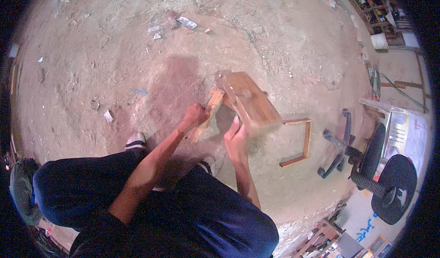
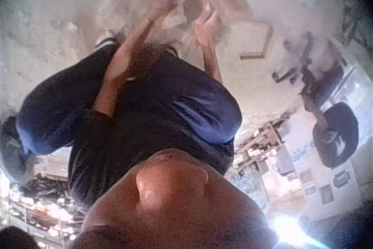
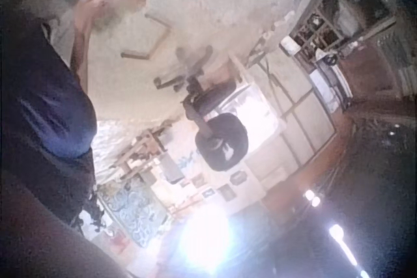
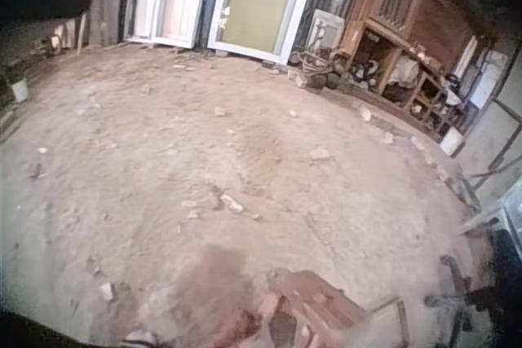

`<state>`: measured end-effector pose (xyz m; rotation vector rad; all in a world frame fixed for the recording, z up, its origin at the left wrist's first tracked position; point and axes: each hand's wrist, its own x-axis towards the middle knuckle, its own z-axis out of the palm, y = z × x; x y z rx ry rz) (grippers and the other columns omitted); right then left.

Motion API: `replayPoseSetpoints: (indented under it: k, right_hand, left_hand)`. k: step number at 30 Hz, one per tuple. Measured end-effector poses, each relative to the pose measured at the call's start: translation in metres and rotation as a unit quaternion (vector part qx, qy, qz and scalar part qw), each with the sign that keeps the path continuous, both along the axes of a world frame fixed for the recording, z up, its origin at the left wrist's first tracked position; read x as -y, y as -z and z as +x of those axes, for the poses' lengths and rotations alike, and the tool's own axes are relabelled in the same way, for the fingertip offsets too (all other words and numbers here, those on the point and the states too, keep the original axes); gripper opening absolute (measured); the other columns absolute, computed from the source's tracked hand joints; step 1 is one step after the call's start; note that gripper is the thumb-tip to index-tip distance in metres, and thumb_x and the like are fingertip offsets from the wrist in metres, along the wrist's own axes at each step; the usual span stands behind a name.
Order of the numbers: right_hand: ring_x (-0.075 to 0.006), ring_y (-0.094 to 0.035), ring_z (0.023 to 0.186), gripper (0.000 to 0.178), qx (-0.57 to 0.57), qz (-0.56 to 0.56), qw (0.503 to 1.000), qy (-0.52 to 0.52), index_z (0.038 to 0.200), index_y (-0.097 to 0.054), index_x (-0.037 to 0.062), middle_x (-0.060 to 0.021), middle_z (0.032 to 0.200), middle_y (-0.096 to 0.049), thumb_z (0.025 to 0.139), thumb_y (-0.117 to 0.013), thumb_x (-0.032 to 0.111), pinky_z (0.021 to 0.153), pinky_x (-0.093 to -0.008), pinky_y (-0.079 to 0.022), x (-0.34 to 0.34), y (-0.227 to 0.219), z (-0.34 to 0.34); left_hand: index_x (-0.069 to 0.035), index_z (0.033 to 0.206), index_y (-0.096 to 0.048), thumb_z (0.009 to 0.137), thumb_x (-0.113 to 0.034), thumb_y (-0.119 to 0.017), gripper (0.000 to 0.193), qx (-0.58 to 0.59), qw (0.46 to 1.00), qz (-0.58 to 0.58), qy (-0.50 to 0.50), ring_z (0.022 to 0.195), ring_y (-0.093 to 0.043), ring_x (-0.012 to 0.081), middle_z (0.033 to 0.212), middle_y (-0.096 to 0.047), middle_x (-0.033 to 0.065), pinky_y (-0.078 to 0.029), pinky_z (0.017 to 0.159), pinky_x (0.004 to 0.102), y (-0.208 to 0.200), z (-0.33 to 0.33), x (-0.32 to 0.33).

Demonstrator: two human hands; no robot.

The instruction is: The person joins small wooden pieces together to form a U-shaped frame and then strikes one joint with a wooden block to secure it.

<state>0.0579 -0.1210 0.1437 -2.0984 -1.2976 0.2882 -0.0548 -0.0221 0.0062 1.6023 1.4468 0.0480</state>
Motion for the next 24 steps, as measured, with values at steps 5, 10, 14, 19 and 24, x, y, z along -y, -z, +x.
replayPoseSetpoints:
  k: [5,10,14,19,24]
  right_hand:
    - [-0.0497,-0.057,0.11,0.035,0.019,0.013,0.996,-0.088,0.123,-0.052,-0.0089,-0.0372,0.117,-0.059,0.102,-0.051,0.018,0.093,-0.0543,-0.045,-0.004,0.021,0.003]
    - [-0.0564,-0.044,0.123,0.04,-0.02,-0.096,0.995,0.0,0.129,-0.049,-0.0108,-0.0395,0.129,-0.051,0.1,-0.052,0.017,0.106,-0.0601,-0.033,-0.021,-0.002,-0.01]
    - [-0.0588,-0.039,0.128,0.043,0.109,-0.13,0.983,-0.073,0.132,-0.048,-0.0106,-0.0393,0.132,-0.05,0.1,-0.053,0.018,0.108,-0.0612,-0.03,-0.01,0.018,0.001]
    - [-0.0487,-0.064,0.097,0.03,0.05,0.052,0.997,0.019,0.123,-0.057,-0.0031,-0.0303,0.096,-0.068,0.1,-0.053,0.016,0.102,-0.0605,-0.035,-0.006,0.025,0.004]
    - [-0.0503,-0.061,0.102,0.03,0.092,-0.071,0.992,-0.042,0.12,-0.057,-0.0051,-0.0326,0.11,-0.064,0.102,-0.05,0.019,0.089,-0.0548,-0.044,-0.01,0.027,0.004]
  left_hand:
    - [0.014,0.09,-0.066,0.094,-0.058,-0.056,0.073,0.057,0.996,-0.07,0.009,0.091,-0.068,0.0507,0.087,-0.066,0.0386,-0.056,0.079,0.0526,0.011,-0.005,-0.01]
    - [0.014,0.087,-0.065,0.093,-0.058,-0.059,0.073,0.037,0.999,-0.024,0.005,0.083,-0.07,0.0501,0.08,-0.066,0.0366,-0.057,0.071,0.0517,0.028,-0.008,-0.001]
    - [0.013,0.085,-0.065,0.092,-0.059,-0.06,0.073,0.104,0.988,-0.113,-0.032,0.083,-0.07,0.0491,0.079,-0.067,0.0352,-0.057,0.07,0.0518,0.031,-0.009,0.0]
    - [0.012,0.086,-0.065,0.091,-0.059,-0.062,0.071,0.053,0.996,-0.073,-0.009,0.084,-0.071,0.0484,0.078,-0.067,0.0344,-0.057,0.073,0.0518,0.006,-0.007,-0.003]
    - [0.012,0.089,-0.066,0.092,-0.054,-0.063,0.066,0.038,0.995,-0.092,-0.03,0.085,-0.071,0.0482,0.081,-0.068,0.0333,-0.057,0.075,0.051,-0.013,-0.013,-0.009]
